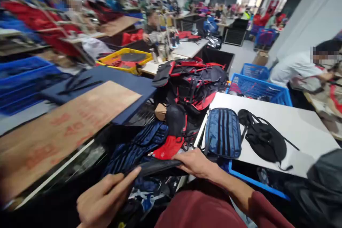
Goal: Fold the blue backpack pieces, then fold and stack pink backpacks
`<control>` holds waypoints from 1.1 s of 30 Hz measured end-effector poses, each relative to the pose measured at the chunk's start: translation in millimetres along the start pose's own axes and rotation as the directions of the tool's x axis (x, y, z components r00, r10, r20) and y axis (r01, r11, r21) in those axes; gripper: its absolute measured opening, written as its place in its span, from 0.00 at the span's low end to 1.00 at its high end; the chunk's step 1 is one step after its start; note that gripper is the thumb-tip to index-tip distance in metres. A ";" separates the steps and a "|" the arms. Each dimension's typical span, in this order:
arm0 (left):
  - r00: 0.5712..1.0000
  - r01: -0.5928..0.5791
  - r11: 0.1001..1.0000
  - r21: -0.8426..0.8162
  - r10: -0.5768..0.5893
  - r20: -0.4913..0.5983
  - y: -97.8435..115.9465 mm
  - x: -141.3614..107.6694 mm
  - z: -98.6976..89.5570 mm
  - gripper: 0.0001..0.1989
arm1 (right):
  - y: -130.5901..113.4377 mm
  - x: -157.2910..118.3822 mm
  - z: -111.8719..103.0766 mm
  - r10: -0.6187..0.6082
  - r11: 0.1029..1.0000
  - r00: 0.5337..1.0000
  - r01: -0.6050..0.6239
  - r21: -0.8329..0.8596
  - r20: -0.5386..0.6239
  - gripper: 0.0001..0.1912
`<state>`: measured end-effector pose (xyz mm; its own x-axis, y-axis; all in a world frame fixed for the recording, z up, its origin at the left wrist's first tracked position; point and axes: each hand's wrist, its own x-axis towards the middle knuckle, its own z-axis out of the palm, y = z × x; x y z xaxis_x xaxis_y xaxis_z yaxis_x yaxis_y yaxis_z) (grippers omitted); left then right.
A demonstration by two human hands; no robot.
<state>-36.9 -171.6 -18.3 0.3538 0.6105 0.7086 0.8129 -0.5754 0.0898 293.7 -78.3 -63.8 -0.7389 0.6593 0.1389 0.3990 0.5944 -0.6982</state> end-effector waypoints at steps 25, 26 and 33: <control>0.944 0.318 0.931 -0.180 -0.294 0.149 -38.3 177.5 210.5 0.16 | 19.3 -113.8 -95.7 0.748 0.651 0.328 -0.534 0.540 -0.577 0.35; 0.947 0.314 0.935 -0.166 -0.297 0.122 -37.7 180.2 216.8 0.18 | 26.3 -115.4 -100.8 0.749 0.640 0.289 -0.548 0.538 -0.596 0.36; 0.721 0.664 0.726 -0.180 -0.557 0.414 -24.0 76.1 245.1 0.20 | 152.5 -148.4 -165.3 0.706 0.485 0.051 -0.762 0.429 -0.707 0.36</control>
<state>83.9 22.1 -138.1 -0.0063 0.9852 0.1711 0.7416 -0.1102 0.6617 554.0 -9.3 -74.8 0.6277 0.7784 0.0107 0.5235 -0.4119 -0.7458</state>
